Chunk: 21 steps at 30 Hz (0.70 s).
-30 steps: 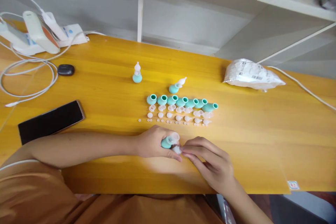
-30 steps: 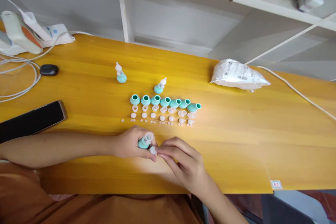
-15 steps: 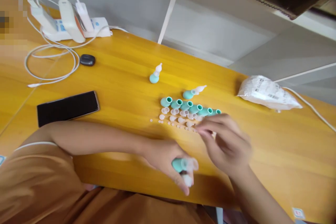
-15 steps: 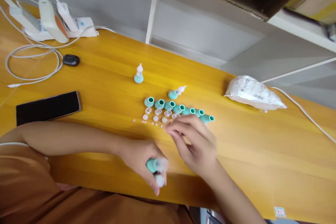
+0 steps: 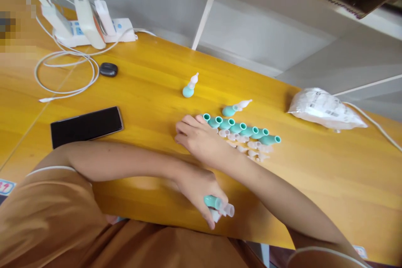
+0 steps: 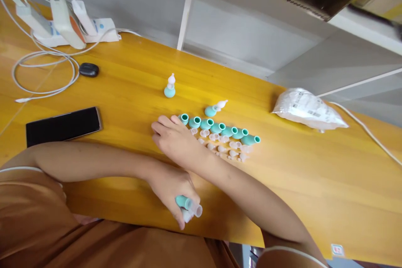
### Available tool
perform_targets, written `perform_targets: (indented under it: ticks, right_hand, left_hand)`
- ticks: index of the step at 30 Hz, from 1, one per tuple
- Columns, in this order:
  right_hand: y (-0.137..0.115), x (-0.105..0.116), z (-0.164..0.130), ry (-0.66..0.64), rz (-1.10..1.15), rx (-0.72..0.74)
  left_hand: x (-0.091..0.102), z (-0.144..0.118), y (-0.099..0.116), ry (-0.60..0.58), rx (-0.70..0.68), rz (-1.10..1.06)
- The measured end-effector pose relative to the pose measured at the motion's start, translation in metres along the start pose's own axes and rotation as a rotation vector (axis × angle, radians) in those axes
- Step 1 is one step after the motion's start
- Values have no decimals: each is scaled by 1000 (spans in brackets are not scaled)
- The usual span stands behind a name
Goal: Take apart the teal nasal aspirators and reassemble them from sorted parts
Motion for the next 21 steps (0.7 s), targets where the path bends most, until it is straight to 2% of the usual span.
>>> perform_targets:
  ticks: [5,9,13,15,18,21]
  right_hand:
    - [1,2,0,-22,-51,-13]
    - [0,4,1,-48,-73,-21]
    - [3,25,-8,45,-17,-44]
    - [6,48,-23,134,41,-98]
    - [12,86,-64,272,237,-238]
    - [8,103,-111,285,454,-334]
  left_hand:
    - [1,0,1,65,-17,-45]
    - [0,0,1,57,-6,-23]
    - [2,-3,4,68,29,-38]
    - [3,-4,8,68,36,-49]
    - [8,-4,12,104,84,-105]
    - [13,-2,13,176,145,-309]
Point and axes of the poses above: each hand's wrist, its own z-axis towards the middle knuckle, its own x-axis out of the back of the hand, y = z × x, the point moved 4 cm from there along z, towards the middle knuckle, and after that the axes turned 5 degrees about y, right-handed, at the moved point
